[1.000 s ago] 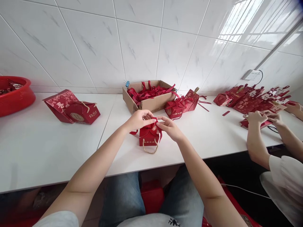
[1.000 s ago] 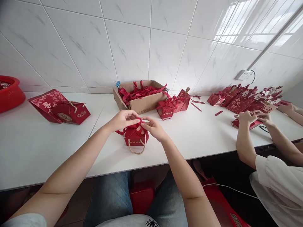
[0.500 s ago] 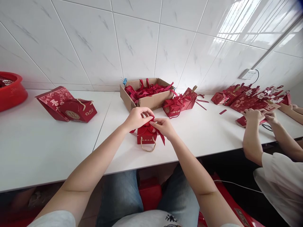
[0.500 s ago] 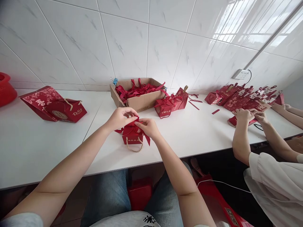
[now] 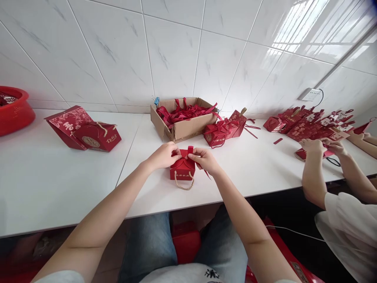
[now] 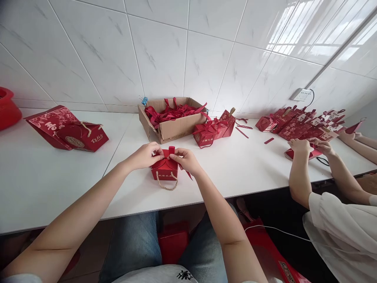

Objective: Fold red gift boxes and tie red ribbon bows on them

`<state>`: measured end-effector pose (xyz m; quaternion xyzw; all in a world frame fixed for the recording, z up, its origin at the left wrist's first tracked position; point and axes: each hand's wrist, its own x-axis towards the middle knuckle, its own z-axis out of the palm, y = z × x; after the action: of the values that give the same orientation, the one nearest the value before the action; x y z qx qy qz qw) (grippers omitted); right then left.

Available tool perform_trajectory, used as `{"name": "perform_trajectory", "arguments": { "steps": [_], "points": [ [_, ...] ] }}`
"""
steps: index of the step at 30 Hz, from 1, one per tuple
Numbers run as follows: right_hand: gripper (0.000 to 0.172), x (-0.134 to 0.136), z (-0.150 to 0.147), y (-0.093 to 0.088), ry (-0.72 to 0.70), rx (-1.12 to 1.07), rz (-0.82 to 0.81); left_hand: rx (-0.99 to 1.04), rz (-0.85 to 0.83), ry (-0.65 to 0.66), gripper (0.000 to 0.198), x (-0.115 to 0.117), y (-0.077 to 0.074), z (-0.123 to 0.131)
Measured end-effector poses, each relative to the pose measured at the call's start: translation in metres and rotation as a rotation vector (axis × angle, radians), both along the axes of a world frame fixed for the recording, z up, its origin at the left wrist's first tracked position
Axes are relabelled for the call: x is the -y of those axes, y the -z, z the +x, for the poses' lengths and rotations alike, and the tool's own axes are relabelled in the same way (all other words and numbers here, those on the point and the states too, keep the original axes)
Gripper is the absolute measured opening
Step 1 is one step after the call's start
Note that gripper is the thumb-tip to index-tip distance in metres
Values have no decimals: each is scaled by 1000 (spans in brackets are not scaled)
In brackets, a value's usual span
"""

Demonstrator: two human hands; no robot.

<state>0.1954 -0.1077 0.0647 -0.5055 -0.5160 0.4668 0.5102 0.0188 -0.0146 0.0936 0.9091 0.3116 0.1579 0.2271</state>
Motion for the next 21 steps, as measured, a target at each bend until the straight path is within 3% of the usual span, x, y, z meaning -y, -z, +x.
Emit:
{"name": "perform_trajectory", "arguments": {
  "steps": [4, 11, 15, 18, 21],
  "points": [
    [28, 1, 4, -1, -15, 82, -28, -47, 38, 7, 19, 1, -1, 1],
    [16, -4, -4, -10, -10, 99, -34, -32, 178, 127, 16, 10, -4, 5],
    [14, -10, -11, -18, 76, 182, -122, 10, 29, 107, 6, 6, -12, 1],
    [12, -11, -17, -23, 143, 233, -189, 72, -115, 177, 25, -4, -26, -4],
    [14, -10, -20, -27, 179, 343, -155, 108, -151, 284, 32, -13, -41, 0]
  ]
}}
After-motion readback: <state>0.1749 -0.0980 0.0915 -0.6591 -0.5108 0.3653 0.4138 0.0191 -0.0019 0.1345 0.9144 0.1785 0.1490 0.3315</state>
